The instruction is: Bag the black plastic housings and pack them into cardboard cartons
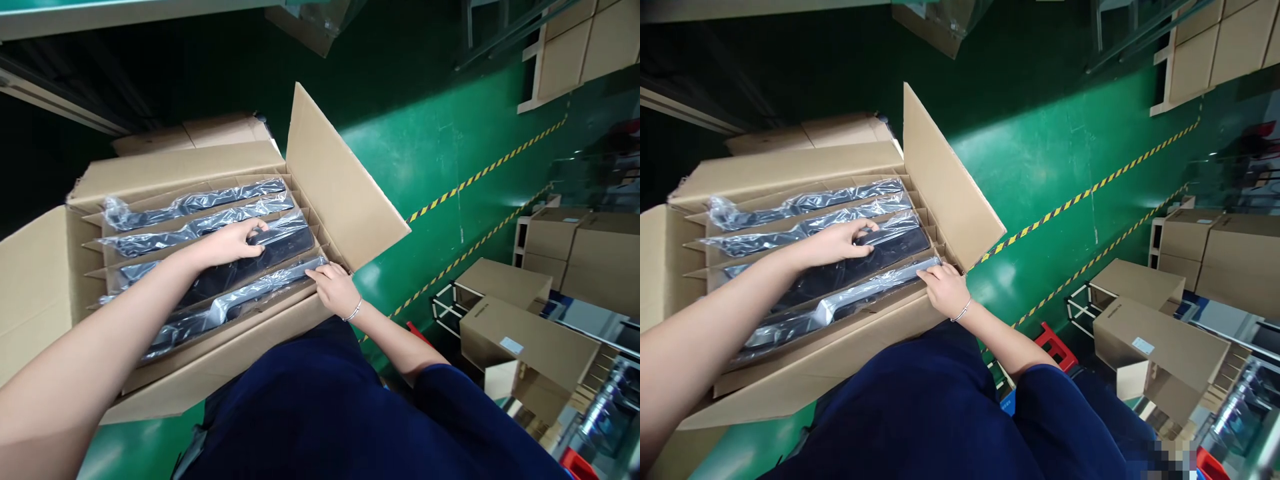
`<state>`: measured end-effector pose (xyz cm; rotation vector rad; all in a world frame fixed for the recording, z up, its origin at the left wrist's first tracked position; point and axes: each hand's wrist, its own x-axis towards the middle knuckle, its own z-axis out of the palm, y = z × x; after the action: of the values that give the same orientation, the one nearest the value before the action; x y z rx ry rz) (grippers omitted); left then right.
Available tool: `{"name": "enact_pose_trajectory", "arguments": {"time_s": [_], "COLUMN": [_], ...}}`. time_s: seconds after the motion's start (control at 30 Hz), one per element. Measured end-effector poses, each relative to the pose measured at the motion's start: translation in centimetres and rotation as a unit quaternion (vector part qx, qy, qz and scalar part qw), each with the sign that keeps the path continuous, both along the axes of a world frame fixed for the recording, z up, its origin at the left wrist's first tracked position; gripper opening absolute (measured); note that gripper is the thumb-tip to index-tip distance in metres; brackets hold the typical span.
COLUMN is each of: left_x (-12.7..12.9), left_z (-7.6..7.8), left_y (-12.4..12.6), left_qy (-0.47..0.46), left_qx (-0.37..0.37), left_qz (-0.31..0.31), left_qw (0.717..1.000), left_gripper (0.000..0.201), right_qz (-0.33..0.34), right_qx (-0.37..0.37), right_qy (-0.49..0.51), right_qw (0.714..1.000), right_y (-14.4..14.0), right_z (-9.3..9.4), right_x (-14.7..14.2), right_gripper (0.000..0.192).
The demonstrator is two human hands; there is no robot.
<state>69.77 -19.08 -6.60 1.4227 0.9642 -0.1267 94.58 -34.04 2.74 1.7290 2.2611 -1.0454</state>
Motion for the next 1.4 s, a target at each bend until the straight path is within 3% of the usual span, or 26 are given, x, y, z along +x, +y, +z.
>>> {"name": "enact_pose_trajectory", "arguments": {"time_s": [0.2,0.33,0.53,0.6,0.7,0.9,1.13,1.23,1.4], "left_x": [-0.1,-0.2,0.5,0.6,0.6,1.3,3.7,4.3,2.2], "left_z": [-1.1,-0.7,1.8,1.7,0.5,-1.5,0.6,1.4,0.5], "left_y": [0.6,1.0,-0.3,-0.7,-0.4,1.5,2.3,2.0,1.9], "left_qy": [-0.024,0.001,0.009,0.011,0.054,0.124,0.198,0.207,0.204], "left_qx": [-0.082,-0.036,0.084,0.137,0.195,0.206,0.215,0.209,0.191], "left_qz": [0.018,-0.03,-0.13,-0.128,-0.121,-0.211,-0.275,-0.273,-0.24], "left_qw": [0.996,0.999,0.988,0.982,0.972,0.948,0.916,0.916,0.93], "left_gripper": [0.056,0.057,0.064,0.056,0.051,0.046,0.029,0.028,0.038], "right_qz": [0.005,0.003,0.006,0.005,0.004,0.015,0.021,0.021,0.021], "right_qx": [-0.003,-0.003,-0.004,-0.001,0.002,0.01,0.002,0.008,0.01], "right_qy": [0.004,0.003,0.0,-0.003,-0.004,-0.012,-0.014,-0.013,-0.022], "right_qw": [1.0,1.0,1.0,1.0,1.0,1.0,1.0,1.0,0.999], "right_y": [0.2,0.2,0.2,0.2,0.2,0.4,0.5,0.4,0.4], "right_z": [0.2,0.2,0.0,-0.1,-0.2,-0.2,-0.3,-0.3,-0.2], "right_x": [-0.1,0.0,0.0,0.1,0.1,0.0,-0.1,0.0,-0.1], "right_gripper": [0.037,0.037,0.038,0.038,0.037,0.037,0.036,0.037,0.037]}}
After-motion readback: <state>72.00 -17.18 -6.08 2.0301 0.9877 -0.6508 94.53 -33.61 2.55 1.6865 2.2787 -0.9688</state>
